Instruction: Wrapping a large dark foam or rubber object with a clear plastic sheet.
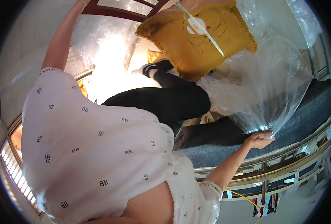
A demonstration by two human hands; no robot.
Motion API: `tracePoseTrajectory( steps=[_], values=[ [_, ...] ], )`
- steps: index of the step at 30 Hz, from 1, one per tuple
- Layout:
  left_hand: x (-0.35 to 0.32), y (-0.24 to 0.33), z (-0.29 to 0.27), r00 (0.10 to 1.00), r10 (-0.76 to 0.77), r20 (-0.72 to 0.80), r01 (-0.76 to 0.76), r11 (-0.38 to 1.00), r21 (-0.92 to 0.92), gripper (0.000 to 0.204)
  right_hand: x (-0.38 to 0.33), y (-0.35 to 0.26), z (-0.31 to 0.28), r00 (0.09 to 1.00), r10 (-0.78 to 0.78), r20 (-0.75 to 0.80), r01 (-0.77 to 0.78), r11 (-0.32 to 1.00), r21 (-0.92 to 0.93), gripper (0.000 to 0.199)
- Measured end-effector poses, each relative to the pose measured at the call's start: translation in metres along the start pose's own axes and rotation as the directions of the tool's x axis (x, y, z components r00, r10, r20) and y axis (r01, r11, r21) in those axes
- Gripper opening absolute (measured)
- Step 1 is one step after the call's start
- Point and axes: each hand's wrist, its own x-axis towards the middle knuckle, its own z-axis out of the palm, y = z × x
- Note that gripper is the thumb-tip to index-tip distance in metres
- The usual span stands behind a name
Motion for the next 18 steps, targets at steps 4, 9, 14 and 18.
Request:
tracePoseTrajectory(
  steps=[4,9,14,18],
  values=[
    [0.0,-0.011,-0.005,0.999,0.023,-0.042,-0.023,1.0,-0.005,0.051,-0.002,-0.006,0.004,1.0,-0.02,0.01,0.019,0.995,0.097,0.047],
    [0.03,-0.049,-0.006,0.984,0.179,0.027,-0.181,0.975,0.13,0.058,-0.002,0.001,0.002,0.997,0.074,0.021,-0.075,0.995,0.06,0.058],
    [0.026,-0.049,-0.006,0.967,0.253,0.006,-0.253,0.965,0.066,0.055,0.0,0.003,0.001,0.985,0.163,0.056,-0.157,0.982,-0.103,0.059],
    [0.019,-0.064,-0.015,0.897,0.442,-0.01,-0.441,0.895,-0.064,0.054,0.007,-0.014,0.016,0.963,0.232,0.137,-0.177,0.928,-0.329,0.055]
  ],
)
